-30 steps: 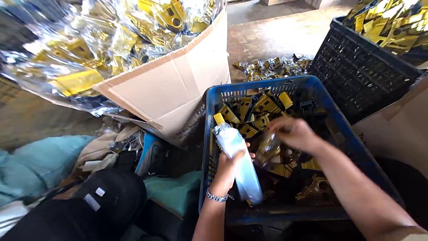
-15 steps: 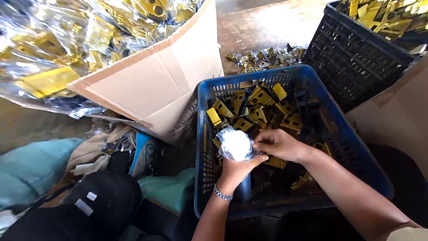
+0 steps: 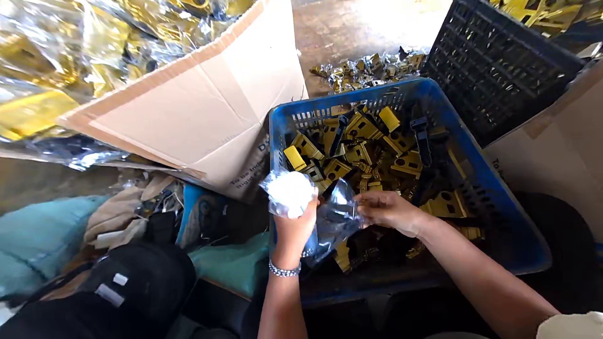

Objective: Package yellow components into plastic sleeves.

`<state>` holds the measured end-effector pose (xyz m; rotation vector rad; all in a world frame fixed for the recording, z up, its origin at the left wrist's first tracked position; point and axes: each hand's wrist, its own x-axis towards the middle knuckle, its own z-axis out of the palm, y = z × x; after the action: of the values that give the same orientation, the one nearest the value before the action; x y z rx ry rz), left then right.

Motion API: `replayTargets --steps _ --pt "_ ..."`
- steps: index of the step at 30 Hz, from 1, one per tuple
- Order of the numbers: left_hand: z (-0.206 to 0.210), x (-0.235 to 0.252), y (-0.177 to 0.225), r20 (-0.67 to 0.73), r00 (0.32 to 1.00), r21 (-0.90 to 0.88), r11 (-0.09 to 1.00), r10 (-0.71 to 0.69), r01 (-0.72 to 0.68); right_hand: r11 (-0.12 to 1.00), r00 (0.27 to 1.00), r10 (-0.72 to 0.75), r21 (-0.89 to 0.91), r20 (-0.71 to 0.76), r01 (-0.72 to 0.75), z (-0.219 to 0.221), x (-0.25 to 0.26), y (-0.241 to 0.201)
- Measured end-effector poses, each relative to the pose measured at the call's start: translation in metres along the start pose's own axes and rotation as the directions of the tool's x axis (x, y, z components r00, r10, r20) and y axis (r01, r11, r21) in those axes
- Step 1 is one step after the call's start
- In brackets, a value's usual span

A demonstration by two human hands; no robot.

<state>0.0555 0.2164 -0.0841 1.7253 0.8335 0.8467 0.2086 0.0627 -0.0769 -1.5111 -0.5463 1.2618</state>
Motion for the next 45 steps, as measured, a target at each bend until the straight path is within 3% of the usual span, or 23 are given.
replayTargets --steps 3,6,11,14,16,18,20,21,23,25,27,29,32,34,37,39,40,42,44,45 --pt "-0.005 -0.002 0.011 0.245 0.964 -0.141 0.98 -0.103 0.14 0.998 0.999 0.016 0.058 -0.032 -0.014 -0.001 -0.001 -0.001" --pt "-0.002 -0.002 0.012 0.387 0.912 -0.081 0.981 -0.133 0.177 0.997 0.999 0.042 0.072 -0.002 -0.042 -0.002 -0.002 -0.005" --pt "0.012 -0.002 0.008 0.367 0.922 -0.073 0.984 -0.125 0.162 0.997 1.0 -0.015 0.079 -0.023 0.017 -0.003 -0.007 0.002" --pt "0.011 -0.001 0.002 0.17 0.985 0.026 0.999 -0.038 0.034 0.994 0.979 -0.085 0.044 -0.185 0.095 -0.004 -0.007 0.006" --pt "0.002 -0.005 0.01 0.06 0.997 0.037 0.999 -0.041 0.039 0.99 0.962 -0.134 0.02 -0.238 0.143 -0.004 -0.006 0.004" --pt "0.0 -0.019 0.019 0.2 0.976 -0.095 0.99 -0.087 0.108 0.947 0.943 -0.31 -0.123 -0.124 0.296 0.003 -0.008 0.004" --pt "0.008 -0.032 0.025 0.433 0.892 -0.218 0.945 -0.13 0.243 0.811 0.837 -0.531 -0.207 0.134 0.548 0.014 -0.005 0.004" --pt "0.009 -0.034 0.026 0.484 0.864 -0.237 0.928 -0.142 0.286 0.742 0.774 -0.591 -0.224 0.226 0.632 0.017 -0.003 0.003" --pt "0.005 -0.028 0.021 0.393 0.912 -0.229 0.949 -0.114 0.217 0.709 0.761 -0.611 -0.279 0.216 0.648 0.01 0.001 -0.005" --pt "-0.005 -0.012 0.016 0.155 0.982 -0.168 0.976 -0.111 0.137 0.757 0.829 -0.559 -0.395 0.02 0.521 -0.006 0.005 -0.015" --pt "-0.005 -0.005 0.014 -0.005 0.989 -0.159 0.976 -0.151 0.148 0.794 0.881 -0.459 -0.499 -0.115 0.349 -0.016 0.009 -0.028" --pt "0.0 -0.006 0.016 0.064 0.983 -0.16 0.971 -0.171 0.179 0.805 0.913 -0.405 -0.494 -0.051 0.329 -0.013 0.012 -0.032" --pt "0.013 -0.01 0.008 0.25 0.963 -0.139 0.98 -0.1 0.138 0.797 0.888 -0.451 -0.409 0.085 0.444 0.007 0.018 -0.022" --pt "0.019 -0.013 0.009 0.279 0.956 -0.129 0.983 -0.092 0.132 0.791 0.899 -0.422 -0.435 0.119 0.429 0.014 0.021 -0.021" --pt "0.011 -0.01 0.011 0.16 0.987 0.08 0.997 -0.011 -0.002 0.791 0.909 -0.41 -0.466 0.075 0.395 0.009 0.029 -0.026" --pt "0.003 -0.004 0.002 0.023 0.988 0.323 0.934 0.155 -0.154 0.817 0.882 -0.466 -0.414 -0.066 0.4 0.002 0.036 -0.028" --pt "-0.003 -0.002 -0.004 -0.05 0.98 0.358 0.92 0.192 -0.161 0.841 0.865 -0.477 -0.366 -0.154 0.399 -0.002 0.041 -0.028" --pt "-0.01 0.0 0.002 -0.128 0.989 0.172 0.984 0.074 -0.051 0.862 0.852 -0.476 -0.31 -0.22 0.402 -0.007 0.047 -0.033" --pt "-0.01 -0.002 0.011 0.005 0.999 -0.184 0.982 -0.052 0.052 0.836 0.86 -0.504 -0.291 -0.075 0.465 0.0 0.044 -0.033" --pt "-0.004 -0.004 0.012 0.097 0.993 -0.263 0.96 -0.068 0.091 0.811 0.85 -0.525 -0.278 0.044 0.515 0.009 0.042 -0.031"
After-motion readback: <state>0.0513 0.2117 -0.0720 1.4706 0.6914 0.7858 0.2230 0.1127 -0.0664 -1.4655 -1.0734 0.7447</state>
